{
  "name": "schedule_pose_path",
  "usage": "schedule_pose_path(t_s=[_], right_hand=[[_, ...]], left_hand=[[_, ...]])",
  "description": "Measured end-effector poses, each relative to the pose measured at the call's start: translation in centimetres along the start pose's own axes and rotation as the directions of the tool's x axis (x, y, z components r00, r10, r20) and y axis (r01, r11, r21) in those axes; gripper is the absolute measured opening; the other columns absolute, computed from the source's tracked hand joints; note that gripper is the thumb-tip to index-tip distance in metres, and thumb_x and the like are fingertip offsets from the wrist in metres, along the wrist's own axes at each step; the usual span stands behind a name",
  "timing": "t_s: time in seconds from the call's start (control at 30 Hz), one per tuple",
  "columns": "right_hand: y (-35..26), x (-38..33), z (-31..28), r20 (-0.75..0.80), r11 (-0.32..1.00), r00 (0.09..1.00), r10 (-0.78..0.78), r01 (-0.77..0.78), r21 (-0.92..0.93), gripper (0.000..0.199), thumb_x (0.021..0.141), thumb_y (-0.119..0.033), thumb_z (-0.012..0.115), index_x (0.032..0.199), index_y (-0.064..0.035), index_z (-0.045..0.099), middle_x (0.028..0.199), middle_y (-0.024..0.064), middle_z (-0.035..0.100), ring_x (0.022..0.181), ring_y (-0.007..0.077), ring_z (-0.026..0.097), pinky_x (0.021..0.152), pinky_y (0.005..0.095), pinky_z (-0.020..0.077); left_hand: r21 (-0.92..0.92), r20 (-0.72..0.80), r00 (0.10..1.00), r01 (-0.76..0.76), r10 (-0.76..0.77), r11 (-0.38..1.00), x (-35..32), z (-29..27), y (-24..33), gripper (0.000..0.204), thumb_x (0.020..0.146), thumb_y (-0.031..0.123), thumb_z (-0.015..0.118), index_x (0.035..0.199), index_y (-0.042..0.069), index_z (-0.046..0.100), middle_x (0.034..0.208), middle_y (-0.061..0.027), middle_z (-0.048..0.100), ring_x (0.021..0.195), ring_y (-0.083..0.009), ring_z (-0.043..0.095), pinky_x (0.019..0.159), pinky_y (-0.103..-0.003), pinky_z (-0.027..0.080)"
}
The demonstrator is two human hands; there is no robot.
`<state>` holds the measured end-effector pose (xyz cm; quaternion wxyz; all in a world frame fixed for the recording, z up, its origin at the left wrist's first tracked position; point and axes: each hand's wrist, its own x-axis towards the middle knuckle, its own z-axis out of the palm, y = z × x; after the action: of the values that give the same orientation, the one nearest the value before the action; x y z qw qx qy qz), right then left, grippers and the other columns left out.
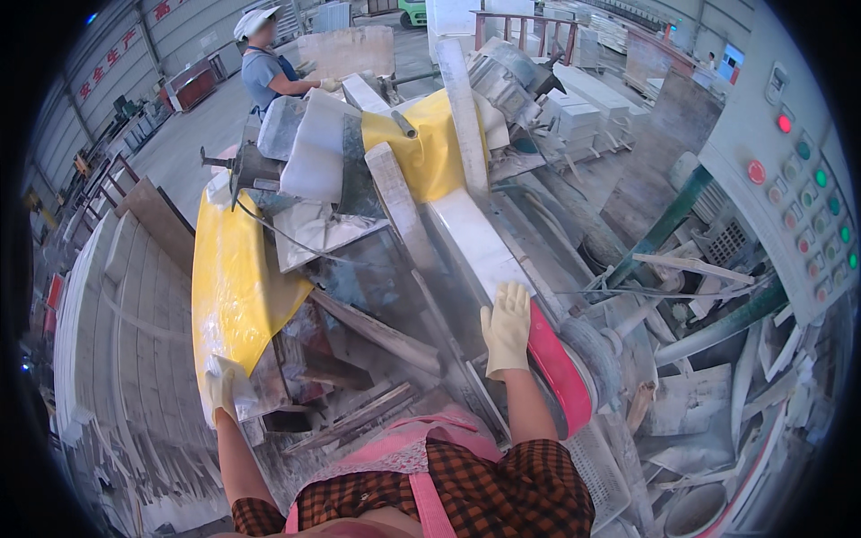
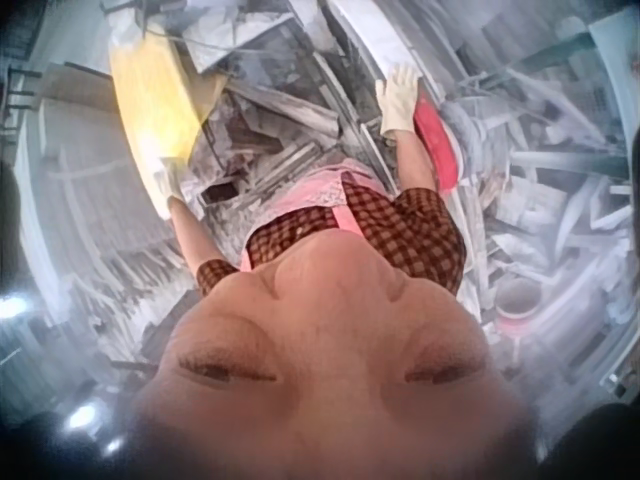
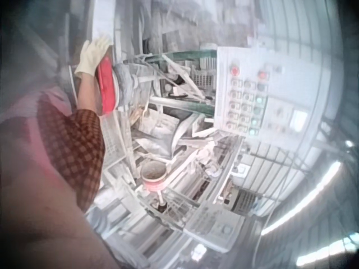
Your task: The person repeatedly wipes the surface of white rectangular stone slabs with a cloth, then places them on a stack. The person also handles a yellow protective sheet and a red cylindrical object on the workbench.
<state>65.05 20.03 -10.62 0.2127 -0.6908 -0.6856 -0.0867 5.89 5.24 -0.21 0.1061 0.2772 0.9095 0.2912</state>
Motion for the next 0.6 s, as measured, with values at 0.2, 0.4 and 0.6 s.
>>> schedule_pose_path(t_s=[0.2, 0.4, 0.6], right_hand=[[0.0, 0.0, 0.1, 0.007, 0.999, 1.0, 0.029, -0.029, -0.029, 0.065, 0.099, -0.04, 0.055, 0.144, 0.0068, 0.05, 0.151, 0.0281, 0.048, 0.147, 0.0434, 0.036, 0.126, 0.0501, 0.0226], [0.1, -0.1, -0.5, 0.018, 1.0, 1.0, 0.015, -0.015, -0.022, 0.063, 0.099, -0.038, 0.055, 0.143, 0.0069, 0.051, 0.15, 0.0283, 0.049, 0.146, 0.0437, 0.037, 0.125, 0.0504, 0.0237], [0.2, -0.2, -1.0, 0.031, 1.0, 0.999, 0.03, -0.03, -0.008, 0.06, 0.1, -0.036, 0.054, 0.142, 0.0062, 0.052, 0.149, 0.0277, 0.049, 0.144, 0.0435, 0.038, 0.125, 0.0509, 0.0248]], left_hand=[[-0.017, -0.026, 1.0, -0.008, 0.008, 1.0, 0.4, 0.6, -0.7, 0.078, 0.077, 0.034, 0.07, 0.138, -0.01, 0.053, 0.135, -0.0347, 0.06, 0.129, -0.0469, 0.056, 0.107, -0.047, 0.045], [-0.038, -0.003, 1.0, 0.002, -0.002, 0.999, 1.0, 0.7, -1.2, 0.078, 0.077, 0.034, 0.07, 0.138, -0.011, 0.053, 0.132, -0.0351, 0.061, 0.125, -0.0475, 0.059, 0.104, -0.047, 0.047], [-0.05, -0.036, 0.999, -0.006, 0.004, 0.999, 1.9, 1.5, -2.3, 0.079, 0.077, 0.035, 0.071, 0.139, -0.011, 0.052, 0.131, -0.0348, 0.062, 0.125, -0.0472, 0.06, 0.104, -0.046, 0.047]])
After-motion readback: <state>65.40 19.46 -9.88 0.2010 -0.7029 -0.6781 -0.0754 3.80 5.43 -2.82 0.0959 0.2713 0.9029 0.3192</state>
